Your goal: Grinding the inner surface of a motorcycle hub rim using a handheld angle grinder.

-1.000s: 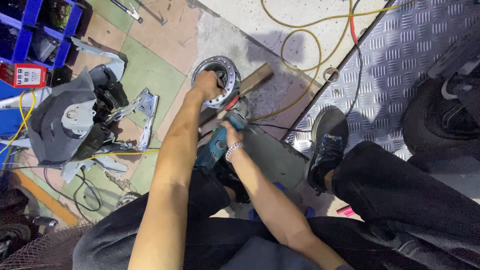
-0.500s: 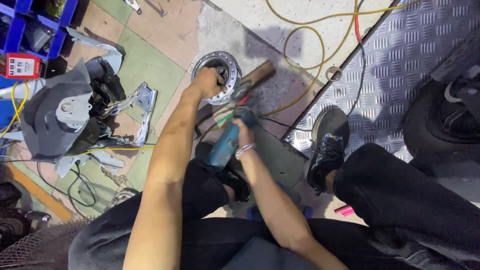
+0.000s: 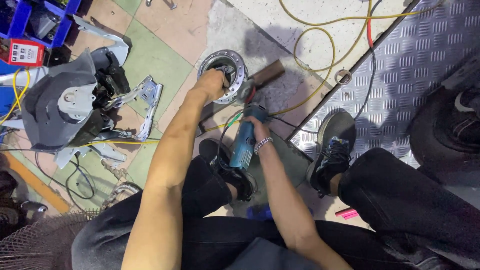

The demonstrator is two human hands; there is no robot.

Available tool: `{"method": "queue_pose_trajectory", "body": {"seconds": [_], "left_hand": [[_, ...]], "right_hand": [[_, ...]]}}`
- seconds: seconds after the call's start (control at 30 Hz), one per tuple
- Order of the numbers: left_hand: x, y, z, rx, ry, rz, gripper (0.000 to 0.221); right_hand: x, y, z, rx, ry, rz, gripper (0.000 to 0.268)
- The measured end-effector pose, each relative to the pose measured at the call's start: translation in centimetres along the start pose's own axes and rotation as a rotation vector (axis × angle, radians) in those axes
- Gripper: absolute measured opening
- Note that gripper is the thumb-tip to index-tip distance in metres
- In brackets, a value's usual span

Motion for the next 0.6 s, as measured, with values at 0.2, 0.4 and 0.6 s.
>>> {"method": "queue_pose_trajectory", "body": {"seconds": [0.2, 0.4, 0.6], "left_hand": [[0.6, 0.8, -0.4, 0.056, -0.015, 0.009, 0.021], [0.3, 0.3, 0.1, 0.049, -0.013, 0.002, 0.02], [0.1, 0.0, 0.7, 0.022, 0.003, 0.017, 0.018]], "right_hand": [[6.6, -0.6, 2.9, 0.199, 0.083, 0.007, 0.085], [9.6, -1.1, 4.0, 0.26, 0.079, 0.028, 0.083], [7.7, -0.8, 4.0, 0.298, 0.082, 0.064, 0.096]]}}
Point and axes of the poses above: each hand's wrist, its own x-axis away from the middle knuckle, its own y-axis out of the back of the hand, z = x × y, the point moved 6 cm from there along -x, towards the middle knuckle, and after that the axes turned 2 degrees about -y, right-handed, at the moved point
